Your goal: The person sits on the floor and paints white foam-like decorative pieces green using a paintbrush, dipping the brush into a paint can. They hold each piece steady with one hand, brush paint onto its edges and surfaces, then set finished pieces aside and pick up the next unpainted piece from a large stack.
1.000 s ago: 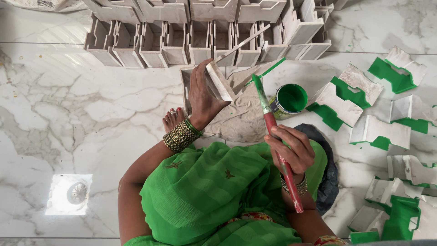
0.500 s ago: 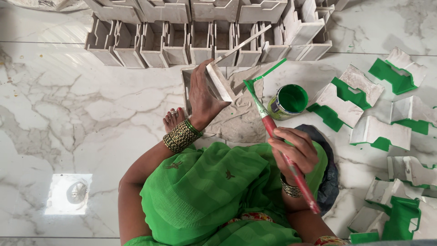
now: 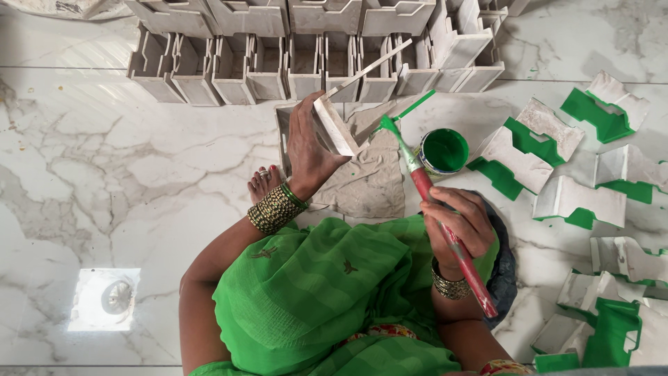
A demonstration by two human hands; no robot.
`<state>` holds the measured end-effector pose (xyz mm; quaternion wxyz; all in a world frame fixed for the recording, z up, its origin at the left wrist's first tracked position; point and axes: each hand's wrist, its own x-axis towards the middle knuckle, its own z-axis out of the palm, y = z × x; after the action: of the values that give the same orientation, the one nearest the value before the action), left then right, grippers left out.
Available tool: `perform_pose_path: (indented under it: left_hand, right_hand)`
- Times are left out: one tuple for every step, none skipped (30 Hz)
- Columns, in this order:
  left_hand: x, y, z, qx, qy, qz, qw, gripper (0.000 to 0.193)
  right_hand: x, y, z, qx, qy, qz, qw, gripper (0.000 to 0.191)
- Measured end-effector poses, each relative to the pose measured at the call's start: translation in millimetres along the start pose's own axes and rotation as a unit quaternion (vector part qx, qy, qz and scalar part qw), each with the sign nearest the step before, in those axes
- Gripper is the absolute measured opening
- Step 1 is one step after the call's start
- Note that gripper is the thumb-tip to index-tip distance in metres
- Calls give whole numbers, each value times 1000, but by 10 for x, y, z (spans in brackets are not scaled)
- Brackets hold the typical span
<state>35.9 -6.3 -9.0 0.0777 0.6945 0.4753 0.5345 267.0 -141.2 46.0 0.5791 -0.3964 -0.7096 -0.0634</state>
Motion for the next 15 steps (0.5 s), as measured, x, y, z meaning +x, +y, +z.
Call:
perform_pose_path:
  left_hand:
    - [-4, 1, 0, 0, 0, 0, 1000, 109]
    - [-6, 0, 0, 2, -5, -7, 1000, 109]
    - [-7, -1, -1, 3, -9, -13, 1000, 109]
    - [-6, -4, -1, 5, -14, -21, 1000, 109]
    - [-11, -5, -4, 5, -13, -18, 1000, 109]
    - [-15, -7, -9, 5, -12, -15, 1000, 108]
    - [-15, -9, -10, 5, -10, -11, 1000, 108]
    - [-9, -12, -5, 5, -9, -10, 1000, 109]
    - [-10, -12, -4, 5, -8, -8, 1000, 109]
    - [-12, -12, -2, 6, -7, -7, 1000, 110]
    - [-15, -12, -1, 4, -7, -5, 1000, 110]
    - [-13, -14, 2, 2, -7, -3, 1000, 111]
    - [-13, -16, 2, 0, -6, -2, 1000, 111]
    - [-14, -20, 2, 1, -6, -4, 1000, 112]
    - [-14, -23, 4, 1, -5, -6, 1000, 113]
  right_hand:
    - [4, 2, -9, -17, -2, -1, 1000, 22]
    - [6, 3, -16, -25, 15, -12, 1000, 21]
    - [3, 0, -22, -33, 32, -24, 999, 21]
    - [-2, -3, -28, -41, 48, -35, 997, 20]
    - [-12, -9, -32, -39, 54, -31, 997, 20]
    - [-22, -13, -33, -36, 60, -28, 997, 21]
    - [-34, -17, -35, -34, 68, -26, 997, 21]
    - [-41, -10, -32, -16, 57, -17, 998, 21]
    - [-48, 2, -30, 2, 46, -7, 999, 20]
    - [-54, 13, -29, 20, 35, 2, 999, 20]
    - [-58, 32, -27, 11, 44, 15, 999, 20]
    - [-48, 68, -18, 3, 52, 28, 998, 20]
    - [-45, 96, -14, -6, 60, 40, 997, 20]
    - [-44, 117, -30, -15, 75, 36, 996, 20]
    - [-47, 134, -45, -25, 91, 32, 995, 20]
